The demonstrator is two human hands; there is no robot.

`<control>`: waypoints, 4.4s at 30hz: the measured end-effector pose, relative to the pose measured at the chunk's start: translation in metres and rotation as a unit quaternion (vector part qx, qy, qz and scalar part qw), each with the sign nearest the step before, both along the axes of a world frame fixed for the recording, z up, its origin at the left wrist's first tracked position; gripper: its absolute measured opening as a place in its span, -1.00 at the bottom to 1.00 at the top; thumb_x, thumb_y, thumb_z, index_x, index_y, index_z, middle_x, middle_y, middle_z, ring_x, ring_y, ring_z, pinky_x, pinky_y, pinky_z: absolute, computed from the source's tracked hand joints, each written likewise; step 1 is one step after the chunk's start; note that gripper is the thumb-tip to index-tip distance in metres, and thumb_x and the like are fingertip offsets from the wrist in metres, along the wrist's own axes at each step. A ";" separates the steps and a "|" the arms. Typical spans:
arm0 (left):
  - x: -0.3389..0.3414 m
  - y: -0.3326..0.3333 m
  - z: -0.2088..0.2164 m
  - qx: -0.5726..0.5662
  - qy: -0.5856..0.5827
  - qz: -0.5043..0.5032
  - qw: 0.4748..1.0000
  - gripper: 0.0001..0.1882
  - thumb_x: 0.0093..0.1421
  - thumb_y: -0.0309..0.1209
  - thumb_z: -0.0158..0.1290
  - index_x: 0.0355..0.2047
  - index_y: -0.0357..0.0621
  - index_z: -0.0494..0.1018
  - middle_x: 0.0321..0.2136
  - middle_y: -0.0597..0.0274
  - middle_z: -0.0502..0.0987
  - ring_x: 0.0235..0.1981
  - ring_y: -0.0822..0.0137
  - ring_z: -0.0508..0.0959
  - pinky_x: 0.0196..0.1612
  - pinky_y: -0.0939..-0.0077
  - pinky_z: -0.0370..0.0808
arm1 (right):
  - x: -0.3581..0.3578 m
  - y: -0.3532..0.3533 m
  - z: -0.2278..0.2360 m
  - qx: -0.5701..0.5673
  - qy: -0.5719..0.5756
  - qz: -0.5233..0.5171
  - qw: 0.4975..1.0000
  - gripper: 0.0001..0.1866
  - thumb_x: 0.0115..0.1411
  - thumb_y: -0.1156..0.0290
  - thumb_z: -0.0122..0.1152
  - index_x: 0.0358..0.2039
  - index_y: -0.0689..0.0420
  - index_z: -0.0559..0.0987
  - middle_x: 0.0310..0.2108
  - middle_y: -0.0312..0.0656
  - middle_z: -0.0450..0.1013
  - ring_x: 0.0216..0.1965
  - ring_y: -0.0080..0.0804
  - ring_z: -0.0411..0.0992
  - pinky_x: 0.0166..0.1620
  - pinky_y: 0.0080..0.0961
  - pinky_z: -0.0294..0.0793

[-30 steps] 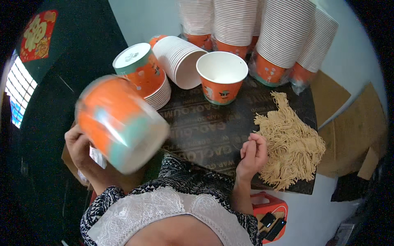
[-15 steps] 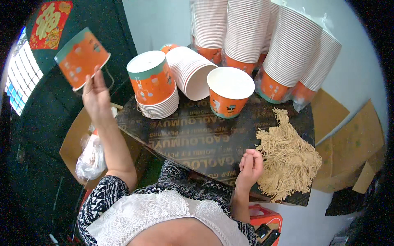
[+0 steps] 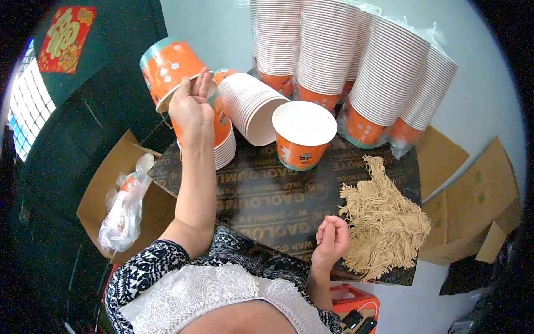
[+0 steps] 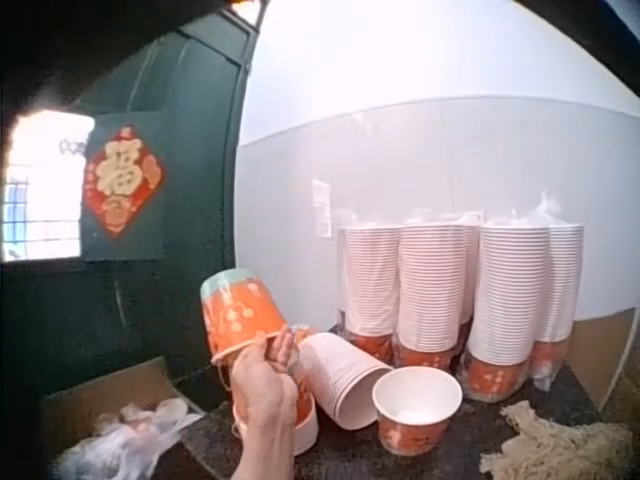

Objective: Attach string handles to large paper buckets on a workshop bench.

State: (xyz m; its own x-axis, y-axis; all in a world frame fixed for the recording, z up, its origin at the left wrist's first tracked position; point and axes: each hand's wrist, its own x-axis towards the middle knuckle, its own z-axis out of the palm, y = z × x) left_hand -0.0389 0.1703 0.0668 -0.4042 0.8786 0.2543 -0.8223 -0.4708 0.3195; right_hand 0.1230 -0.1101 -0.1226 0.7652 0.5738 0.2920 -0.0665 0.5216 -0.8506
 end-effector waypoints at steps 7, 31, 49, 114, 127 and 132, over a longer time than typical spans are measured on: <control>0.025 -0.018 -0.030 0.003 0.056 -0.015 0.998 -0.80 0.37 -0.54 -0.11 -0.24 -0.57 0.32 -0.26 -0.17 0.52 -0.20 -0.05 0.64 -0.17 0.25 0.72 | 0.001 -0.001 -0.003 0.014 -0.003 0.020 1.000 -0.89 0.34 0.57 -0.05 -0.22 0.21 0.48 -0.51 -0.34 0.33 -0.60 -0.74 0.15 -0.58 -0.77 0.09; -0.069 -0.014 0.013 0.226 0.759 0.516 0.326 -0.40 0.09 -0.32 0.20 0.16 -0.10 0.35 0.20 -0.05 0.33 0.29 -0.06 0.23 0.27 -0.34 0.02 | -0.005 0.005 0.006 -0.021 -0.015 0.018 1.000 -0.88 0.35 0.56 -0.07 -0.24 0.22 0.47 -0.55 -0.35 0.29 -0.63 -0.73 0.09 -0.59 -0.75 0.03; -0.052 -0.058 -0.064 0.309 0.685 0.386 0.535 -0.59 0.03 -0.64 0.18 -0.06 -0.23 0.50 0.18 -0.16 0.34 0.16 -0.13 0.36 0.17 0.08 0.31 | 0.000 0.002 0.001 -0.042 -0.028 0.044 0.998 -0.88 0.35 0.53 0.00 -0.22 0.20 0.53 -0.52 -0.40 0.34 -0.60 -0.78 0.12 -0.55 -0.77 0.06; -0.025 -0.135 -0.093 0.361 0.661 0.038 0.657 -0.91 0.15 -0.62 0.01 -0.40 -0.26 0.53 -0.33 0.09 0.63 -0.12 0.10 0.62 0.32 -0.12 0.09 | 0.006 -0.006 0.056 -0.105 -0.683 0.128 0.712 -0.90 -0.01 0.44 0.21 -0.53 0.14 0.46 -0.51 -0.19 0.32 -0.37 -0.23 0.35 -0.26 -0.32 0.35; -0.025 -0.136 -0.098 0.356 0.646 0.039 0.674 -0.89 0.18 -0.59 -0.01 -0.42 -0.25 0.53 -0.34 0.09 0.63 -0.12 0.09 0.62 0.31 -0.13 0.11 | 0.122 0.026 0.075 -0.402 -0.692 -0.006 0.599 -0.80 0.08 0.51 0.13 -0.30 0.13 0.67 -0.30 -0.10 0.39 -0.12 -0.17 0.34 -0.03 -0.29 0.38; -0.027 -0.136 -0.097 0.357 0.646 0.038 0.673 -0.89 0.17 -0.61 -0.01 -0.41 -0.24 0.53 -0.34 0.10 0.63 -0.11 0.09 0.62 0.31 -0.13 0.12 | 0.141 0.035 0.055 -0.413 -0.731 0.000 0.544 -0.89 0.06 0.49 0.18 -0.42 0.08 0.65 -0.34 -0.16 0.35 -0.14 -0.17 0.30 -0.08 -0.32 0.34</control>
